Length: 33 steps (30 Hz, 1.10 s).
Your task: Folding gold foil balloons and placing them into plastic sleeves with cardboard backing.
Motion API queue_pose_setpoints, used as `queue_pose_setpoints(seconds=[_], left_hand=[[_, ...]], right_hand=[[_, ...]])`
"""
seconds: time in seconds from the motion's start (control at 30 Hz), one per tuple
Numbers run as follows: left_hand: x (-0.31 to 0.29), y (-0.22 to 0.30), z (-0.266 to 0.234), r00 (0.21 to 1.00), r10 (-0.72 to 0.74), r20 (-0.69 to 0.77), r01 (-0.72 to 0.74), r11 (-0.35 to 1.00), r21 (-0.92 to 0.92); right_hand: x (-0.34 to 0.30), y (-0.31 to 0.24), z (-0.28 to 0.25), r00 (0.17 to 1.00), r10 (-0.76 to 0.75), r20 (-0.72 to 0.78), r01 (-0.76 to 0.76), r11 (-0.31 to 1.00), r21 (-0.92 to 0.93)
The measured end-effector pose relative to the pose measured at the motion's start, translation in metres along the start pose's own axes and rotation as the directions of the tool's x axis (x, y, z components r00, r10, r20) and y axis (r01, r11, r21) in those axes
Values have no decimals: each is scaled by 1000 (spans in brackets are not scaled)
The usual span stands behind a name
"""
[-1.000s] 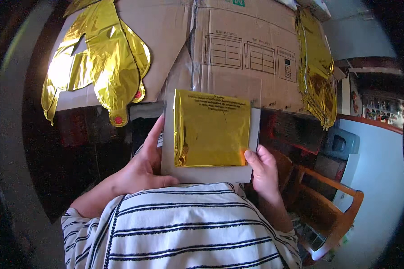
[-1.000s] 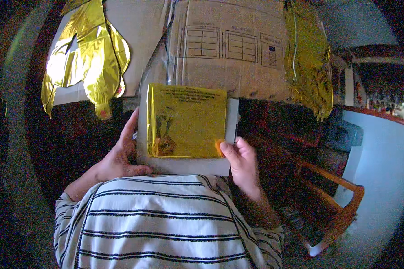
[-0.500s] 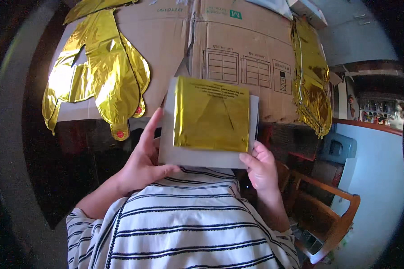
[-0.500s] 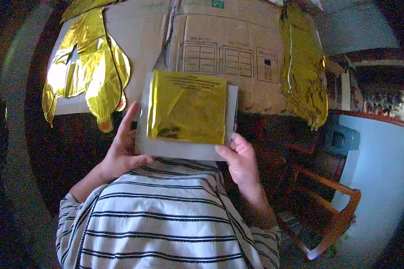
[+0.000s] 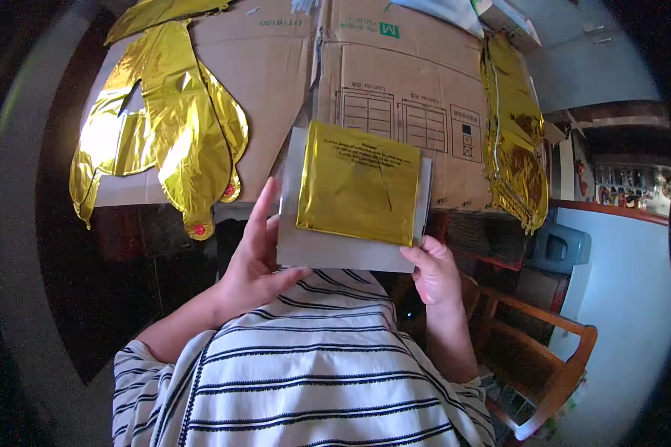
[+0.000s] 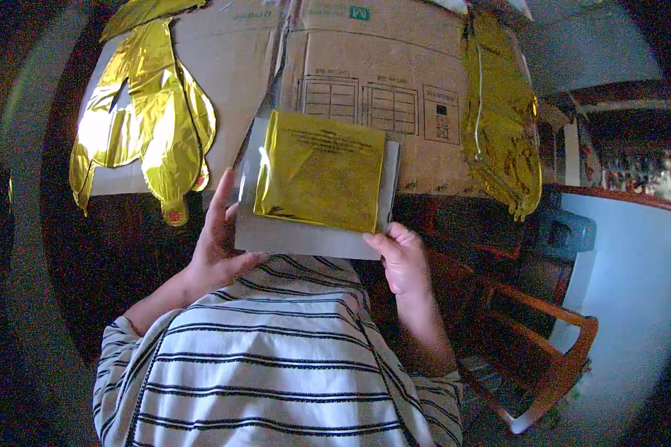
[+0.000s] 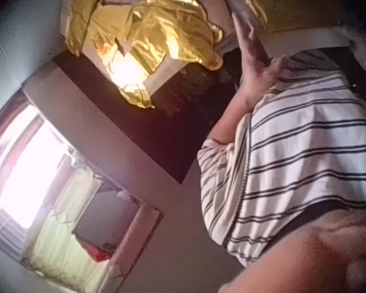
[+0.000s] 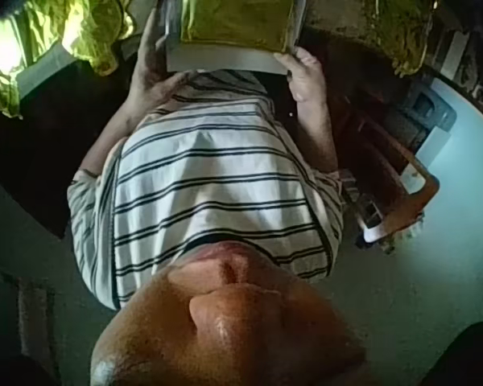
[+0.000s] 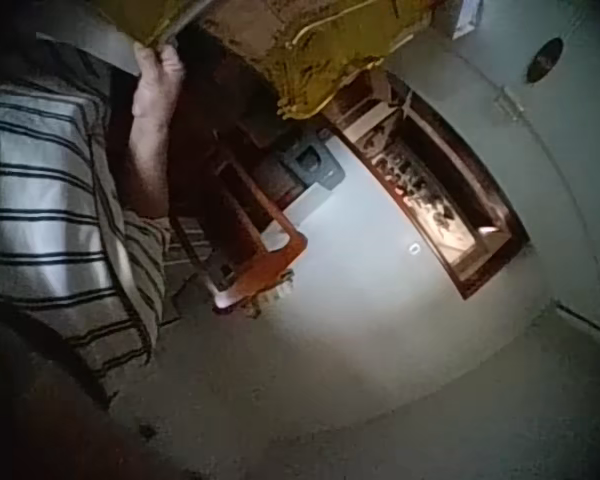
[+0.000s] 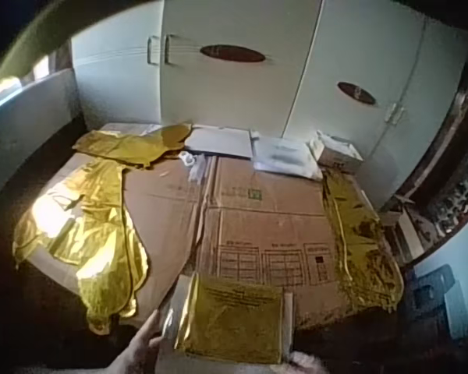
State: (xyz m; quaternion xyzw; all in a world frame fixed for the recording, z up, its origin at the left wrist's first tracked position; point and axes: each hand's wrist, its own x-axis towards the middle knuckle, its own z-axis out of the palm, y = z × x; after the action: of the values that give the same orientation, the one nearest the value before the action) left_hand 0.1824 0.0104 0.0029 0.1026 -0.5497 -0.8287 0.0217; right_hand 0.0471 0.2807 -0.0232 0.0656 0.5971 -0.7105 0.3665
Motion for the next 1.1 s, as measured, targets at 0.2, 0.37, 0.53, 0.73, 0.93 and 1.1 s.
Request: queue_pose_setpoints(seconds=[0.2,0.37,0.53,0.73,0.93,1.1], left_hand=[[0,2,-3,997,-26,-74,34,994,101],[0,-13,-3,988,112,-107,-99,987,125],[0,-17,-4,991,89,-96,-71,981,178],[-2,-8,-2,971,-158,-178,184,973,142],[-2,-10,4,972,16,-235,49,962,270],[-1,-16,-4,975,-12,-224,65,970,234]], right_hand=[[3,2,3,999,-26,-30,26,1000,2],[2,7,1,999,-31,-13,32,999,31],[-9,-7,19,991,-21,133,1,989,145],[-12,26,16,999,-52,2,50,974,219],[-8,42,49,995,-86,49,54,889,454],[-9,32,50,999,34,-34,-24,966,256]])
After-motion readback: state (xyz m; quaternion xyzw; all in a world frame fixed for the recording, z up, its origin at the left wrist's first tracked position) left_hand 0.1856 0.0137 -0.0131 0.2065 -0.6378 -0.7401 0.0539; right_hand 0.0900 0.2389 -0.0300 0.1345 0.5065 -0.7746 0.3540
